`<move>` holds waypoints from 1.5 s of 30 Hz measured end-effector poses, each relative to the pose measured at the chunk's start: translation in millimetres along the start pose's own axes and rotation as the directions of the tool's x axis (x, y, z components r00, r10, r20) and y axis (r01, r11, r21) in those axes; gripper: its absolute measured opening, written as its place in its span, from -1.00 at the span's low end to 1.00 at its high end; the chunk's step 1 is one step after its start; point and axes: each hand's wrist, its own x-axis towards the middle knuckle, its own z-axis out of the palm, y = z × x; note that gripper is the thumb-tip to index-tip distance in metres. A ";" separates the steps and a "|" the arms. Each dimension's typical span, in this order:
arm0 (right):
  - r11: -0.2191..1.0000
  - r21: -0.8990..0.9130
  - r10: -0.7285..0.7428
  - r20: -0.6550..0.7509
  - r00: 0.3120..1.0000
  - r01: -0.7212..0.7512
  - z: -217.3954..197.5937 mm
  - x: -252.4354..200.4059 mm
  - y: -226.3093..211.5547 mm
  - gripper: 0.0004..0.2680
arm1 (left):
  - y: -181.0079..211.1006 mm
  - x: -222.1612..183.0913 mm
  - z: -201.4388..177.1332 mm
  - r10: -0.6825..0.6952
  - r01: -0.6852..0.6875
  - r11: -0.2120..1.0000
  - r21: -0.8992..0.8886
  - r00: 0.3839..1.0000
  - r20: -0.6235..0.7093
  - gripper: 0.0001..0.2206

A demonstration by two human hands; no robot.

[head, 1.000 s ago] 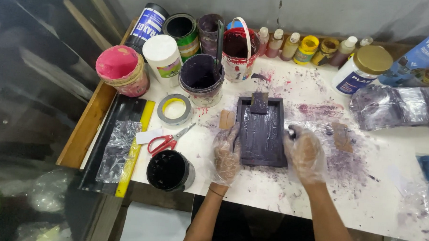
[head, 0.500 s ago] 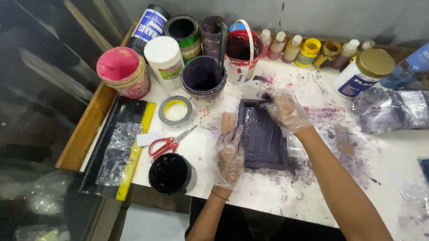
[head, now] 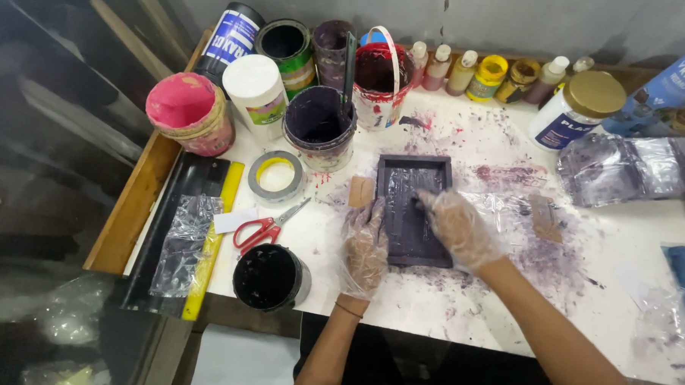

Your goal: Applying purple ink to small transparent film strips and arranging them in a black tray.

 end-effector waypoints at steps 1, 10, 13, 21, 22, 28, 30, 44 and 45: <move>0.999 -0.030 0.038 0.045 0.998 -0.036 -3.1 -9.6 -9.8 -0.69 | -0.8 -0.4 -0.9 0.002 -0.002 1.000 0.002 1.000 0.001 -0.49; 0.811 0.479 0.351 0.061 0.934 -0.336 -64.1 2.6 -57.2 -0.78 | 2.0 0.4 -10.9 -0.004 0.004 1.000 -0.023 1.000 0.010 -0.56; 0.689 0.633 0.390 0.089 0.917 -0.354 -72.0 32.3 -39.7 -0.77 | -1.2 2.5 -4.8 -0.003 0.003 0.999 -0.039 1.000 -0.001 -0.56; 0.840 0.543 0.037 -0.069 0.997 0.006 -58.8 80.3 -12.1 -0.84 | 1.2 2.6 -9.1 0.006 -0.005 0.997 -0.073 1.000 0.022 -0.54; 0.892 0.445 -0.020 -0.133 0.991 0.078 -54.8 82.0 -10.2 -0.84 | 1.8 4.2 -10.6 0.009 -0.007 0.998 -0.059 1.000 0.027 -0.54; 0.954 -0.054 -0.298 -0.259 0.919 0.294 -1.3 72.3 14.4 -0.83 | -5.4 -0.4 9.6 0.009 -0.007 0.999 0.047 0.999 -0.043 -0.58; 0.957 -0.090 -0.289 -0.219 0.932 0.276 38.2 62.2 29.0 -0.82 | -0.5 1.0 -2.3 0.009 -0.003 0.995 0.097 0.998 -0.061 -0.60; 0.810 -0.459 -0.404 0.017 0.915 0.366 1.7 -34.9 -15.6 -0.57 | 26.5 7.8 -52.1 0.080 -0.056 0.989 0.139 0.982 -0.174 -0.70; 0.810 -0.455 -0.405 0.022 0.914 0.370 -13.0 -40.2 -25.3 -0.57 | 24.4 4.5 -44.4 0.076 -0.052 0.989 0.140 0.983 -0.169 -0.70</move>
